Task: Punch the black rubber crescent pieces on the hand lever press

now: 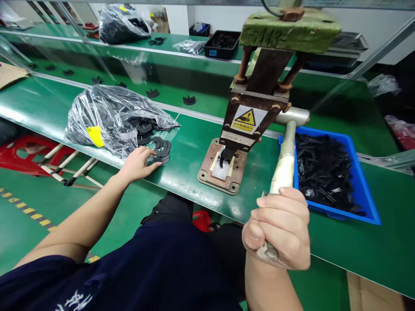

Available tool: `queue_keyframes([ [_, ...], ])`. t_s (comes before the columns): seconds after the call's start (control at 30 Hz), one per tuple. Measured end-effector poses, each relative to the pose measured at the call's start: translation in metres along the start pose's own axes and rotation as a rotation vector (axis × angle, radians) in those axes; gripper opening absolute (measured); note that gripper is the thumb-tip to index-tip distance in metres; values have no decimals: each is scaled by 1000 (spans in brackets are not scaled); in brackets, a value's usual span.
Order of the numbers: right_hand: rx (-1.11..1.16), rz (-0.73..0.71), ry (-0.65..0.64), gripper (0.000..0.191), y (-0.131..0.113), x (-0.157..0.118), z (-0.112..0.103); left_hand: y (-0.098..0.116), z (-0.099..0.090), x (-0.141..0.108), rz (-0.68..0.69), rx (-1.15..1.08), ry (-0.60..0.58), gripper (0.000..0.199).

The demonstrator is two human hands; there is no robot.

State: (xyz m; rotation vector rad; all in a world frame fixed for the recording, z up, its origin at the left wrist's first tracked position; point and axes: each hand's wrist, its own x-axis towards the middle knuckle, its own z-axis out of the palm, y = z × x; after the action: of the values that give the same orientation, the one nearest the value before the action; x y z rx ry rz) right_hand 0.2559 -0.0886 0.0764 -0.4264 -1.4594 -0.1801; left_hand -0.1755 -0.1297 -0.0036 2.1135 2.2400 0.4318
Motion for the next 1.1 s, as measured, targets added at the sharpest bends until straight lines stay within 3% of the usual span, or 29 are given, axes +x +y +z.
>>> queue_keyframes([
  [0.13,-35,-37,39,48,0,1,5,-9,5,-1,31,24,-60,43],
  [0.4,-4,32,-73,45,-9,5,-3,-1,16,21,90,-88,-142,34],
  [0.5,-10,43,-95,41,-13,6,-4,13,18,21,120,-183,-182,34],
  [0.7,-27,69,-153,35,-17,9,-7,49,20,12,32,-372,-263,28],
  [0.8,-11,66,-147,34,-17,9,-6,64,23,13,-115,-716,-294,39],
  [0.9,-13,56,-138,33,-17,9,-5,76,25,20,-216,-1060,-344,46],
  [1.1,-34,36,-138,32,-16,8,-5,109,27,47,-212,-1223,-381,41],
])
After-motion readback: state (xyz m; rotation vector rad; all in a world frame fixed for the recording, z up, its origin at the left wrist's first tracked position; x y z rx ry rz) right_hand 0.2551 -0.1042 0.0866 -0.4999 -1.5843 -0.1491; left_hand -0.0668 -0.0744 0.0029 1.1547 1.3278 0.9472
